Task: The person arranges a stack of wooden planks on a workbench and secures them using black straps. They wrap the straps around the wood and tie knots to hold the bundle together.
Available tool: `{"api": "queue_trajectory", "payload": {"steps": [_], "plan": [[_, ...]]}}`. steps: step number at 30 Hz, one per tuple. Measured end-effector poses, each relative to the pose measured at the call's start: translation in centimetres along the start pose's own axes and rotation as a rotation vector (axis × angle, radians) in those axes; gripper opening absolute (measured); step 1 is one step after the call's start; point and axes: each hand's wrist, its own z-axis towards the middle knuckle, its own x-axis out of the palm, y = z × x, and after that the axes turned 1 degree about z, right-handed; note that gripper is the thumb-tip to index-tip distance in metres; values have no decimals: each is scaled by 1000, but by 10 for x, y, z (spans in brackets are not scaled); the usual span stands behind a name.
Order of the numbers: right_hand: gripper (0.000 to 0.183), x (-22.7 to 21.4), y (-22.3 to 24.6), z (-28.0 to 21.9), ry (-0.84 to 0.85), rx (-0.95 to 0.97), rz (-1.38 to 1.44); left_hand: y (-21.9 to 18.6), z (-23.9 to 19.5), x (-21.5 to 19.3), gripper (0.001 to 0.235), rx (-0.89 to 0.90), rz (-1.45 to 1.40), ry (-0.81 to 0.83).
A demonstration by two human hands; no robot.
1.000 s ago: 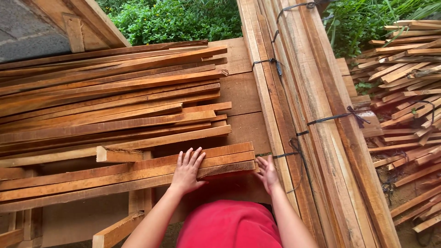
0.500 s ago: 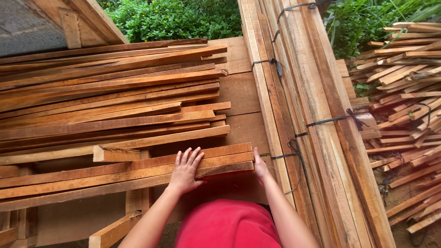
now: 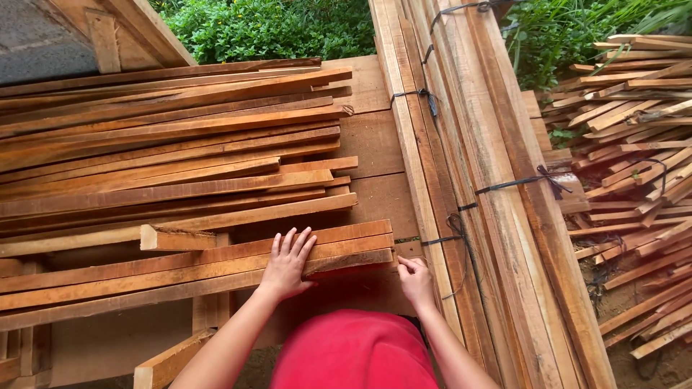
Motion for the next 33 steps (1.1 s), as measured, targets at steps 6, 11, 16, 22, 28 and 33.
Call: {"api": "queue_trajectory", "payload": {"steps": [6,11,16,22,28,33], "plan": [[34,26,9,-10,118,-38,87,-2,-2,-4,125,13,32,19],[29,13,17,3,67,-78,103,-1,-1,-2,123,14,19,-1],[51,19,18,60,56,162,396,-3,-3,-5,122,7,-4,11],[102,48,45,92,400,301,575,-1,-4,-14,120,6,-43,52],[62,66,10,113,386,483,809,1,-4,-4,122,20,-19,13],[64,89,-50,145,318,518,834,5,-3,-2,124,49,-12,-26]]}}
